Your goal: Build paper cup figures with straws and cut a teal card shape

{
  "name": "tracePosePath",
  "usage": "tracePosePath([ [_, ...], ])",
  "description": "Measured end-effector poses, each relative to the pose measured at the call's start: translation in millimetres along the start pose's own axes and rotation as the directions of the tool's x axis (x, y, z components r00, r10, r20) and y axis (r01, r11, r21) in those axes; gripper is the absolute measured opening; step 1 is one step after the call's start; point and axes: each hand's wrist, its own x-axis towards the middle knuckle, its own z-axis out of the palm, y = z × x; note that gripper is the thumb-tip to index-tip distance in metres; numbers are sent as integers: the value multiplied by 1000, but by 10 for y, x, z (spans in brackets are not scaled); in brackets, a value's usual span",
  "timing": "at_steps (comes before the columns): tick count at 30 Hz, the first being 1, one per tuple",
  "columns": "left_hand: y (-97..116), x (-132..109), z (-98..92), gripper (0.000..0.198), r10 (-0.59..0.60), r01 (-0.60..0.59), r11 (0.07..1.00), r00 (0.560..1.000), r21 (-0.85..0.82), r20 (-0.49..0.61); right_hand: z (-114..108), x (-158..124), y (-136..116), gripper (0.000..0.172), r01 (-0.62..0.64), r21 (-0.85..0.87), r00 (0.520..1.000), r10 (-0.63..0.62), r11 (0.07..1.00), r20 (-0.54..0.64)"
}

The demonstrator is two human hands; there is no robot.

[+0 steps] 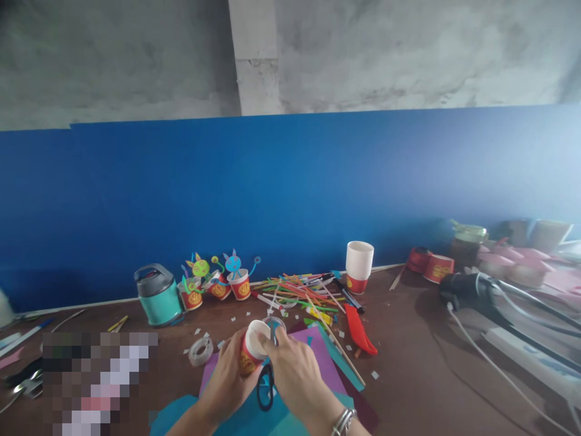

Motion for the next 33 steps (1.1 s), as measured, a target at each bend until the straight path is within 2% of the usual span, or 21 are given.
tracePosePath([
  [2,-5,6,-6,58,-21,21,1000,999,1,26,25,15,21,64,7,175,1000,-10,985,17],
  [4,-6,11,-8,60,-29,29,1000,998,1,48,49,25,46,66,19,254,999,-26,967,28],
  [8,7,11,-3,60,8,-8,1000,1000,12,6,79,12,56,67,-3,6,1000,3,1000,-24],
  [9,9,10,-3,60,9,-9,1000,1000,12,2,85,9,56,67,-8,-8,999,7,1000,-36],
  [12,6,7,-3,59,-13,13,1000,1000,17,25,101,14,61,68,29,177,1000,-27,984,-17],
  [14,-2,3,3,59,-18,17,999,999,32,27,102,18,57,67,41,218,999,-41,975,-2],
  [18,-5,-3,9,60,17,-17,999,1000,52,-5,94,8,26,65,5,-47,999,-7,999,-35],
  [19,-3,-1,5,59,23,-23,999,1000,49,-3,95,8,25,65,4,-42,999,-6,999,-41],
  [23,8,15,-17,59,10,-12,999,999,40,48,103,24,47,65,39,192,999,-35,981,-24],
  [29,25,16,-18,59,10,-10,999,1000,34,4,134,-7,-9,67,-46,-6,997,46,999,-56],
  [33,16,17,-19,58,5,-6,1000,999,30,50,157,-3,-10,63,5,189,999,3,982,-43],
])
